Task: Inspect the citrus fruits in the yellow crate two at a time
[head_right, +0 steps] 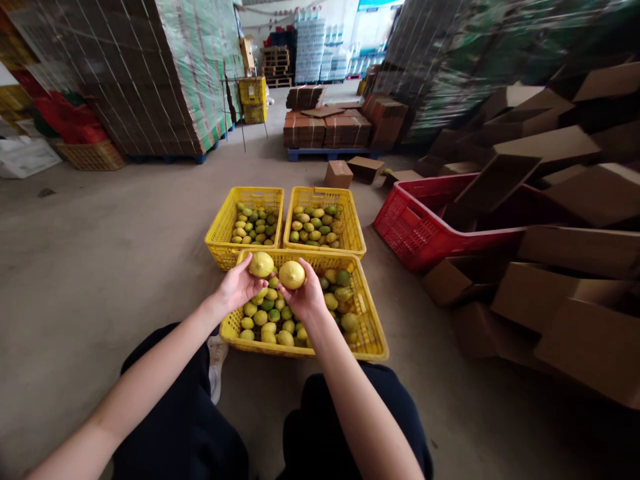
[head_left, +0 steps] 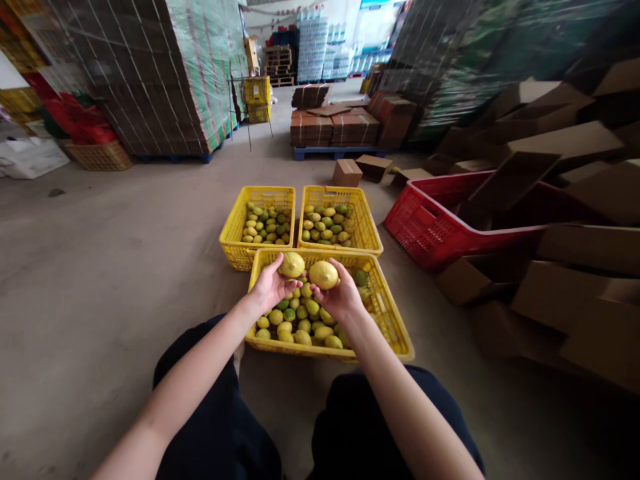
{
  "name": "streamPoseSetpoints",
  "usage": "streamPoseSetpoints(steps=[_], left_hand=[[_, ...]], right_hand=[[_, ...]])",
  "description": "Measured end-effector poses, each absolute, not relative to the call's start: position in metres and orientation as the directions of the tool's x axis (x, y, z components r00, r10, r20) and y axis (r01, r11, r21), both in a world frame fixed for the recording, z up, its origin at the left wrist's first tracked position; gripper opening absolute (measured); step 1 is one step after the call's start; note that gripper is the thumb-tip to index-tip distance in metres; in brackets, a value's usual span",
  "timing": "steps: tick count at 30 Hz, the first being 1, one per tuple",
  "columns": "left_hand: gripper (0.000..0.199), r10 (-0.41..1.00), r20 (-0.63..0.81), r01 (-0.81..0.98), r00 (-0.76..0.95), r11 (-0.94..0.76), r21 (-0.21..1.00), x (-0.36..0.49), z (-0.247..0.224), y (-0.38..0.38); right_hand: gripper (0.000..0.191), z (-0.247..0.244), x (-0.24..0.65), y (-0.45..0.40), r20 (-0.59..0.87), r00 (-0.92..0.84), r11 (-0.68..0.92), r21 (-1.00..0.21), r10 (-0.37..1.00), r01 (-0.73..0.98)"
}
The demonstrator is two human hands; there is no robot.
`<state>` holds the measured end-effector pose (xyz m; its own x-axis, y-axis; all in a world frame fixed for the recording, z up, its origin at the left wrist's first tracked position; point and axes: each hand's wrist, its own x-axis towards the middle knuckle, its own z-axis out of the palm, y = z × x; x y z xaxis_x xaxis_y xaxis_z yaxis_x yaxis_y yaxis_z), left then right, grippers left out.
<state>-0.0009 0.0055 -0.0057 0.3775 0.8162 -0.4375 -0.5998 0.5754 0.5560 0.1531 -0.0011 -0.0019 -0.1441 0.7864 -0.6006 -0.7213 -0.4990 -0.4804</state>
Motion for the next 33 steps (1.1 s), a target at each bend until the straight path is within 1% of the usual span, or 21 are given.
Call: streamPoseSetpoints(steps=[7, 17, 27, 30, 32, 33], left_hand=[[0.051, 0.800, -0.466, -0.614, 0.377, 0.593, 0.521, 0.000, -0.004, 0.006], [0.051, 0.811, -0.460, -0.593, 0.361, 0.580, 0.559, 0.000, -0.002, 0.004], [0.045, 0.818, -0.439, -0.558, 0.372, 0.575, 0.598, -0.001, -0.006, 0.006], [0.040, 0.838, -0.412, -0.526, 0.357, 0.545, 0.653, 0.001, -0.009, 0.005], [0.036, 0.903, -0.322, -0.480, 0.283, 0.424, 0.768, 0.003, -0.013, 0.004], [0.038, 0.948, -0.243, -0.432, 0.207, 0.312, 0.846, 0.003, -0.014, 0.003]], right_hand=[[0.019, -0.008, 0.153, 0.000, -0.613, -0.168, -0.508, -0.437, 0.772, -0.742], [0.020, -0.007, 0.153, 0.000, -0.631, -0.160, -0.526, -0.451, 0.759, -0.720], [0.024, -0.005, 0.152, 0.000, -0.659, -0.131, -0.542, -0.470, 0.740, -0.696], [0.020, -0.006, 0.154, 0.001, -0.637, -0.144, -0.544, -0.493, 0.758, -0.679], [0.013, -0.007, 0.155, 0.001, -0.578, -0.142, -0.513, -0.551, 0.804, -0.658], [0.012, -0.008, 0.155, 0.001, -0.532, -0.114, -0.471, -0.606, 0.839, -0.641]])
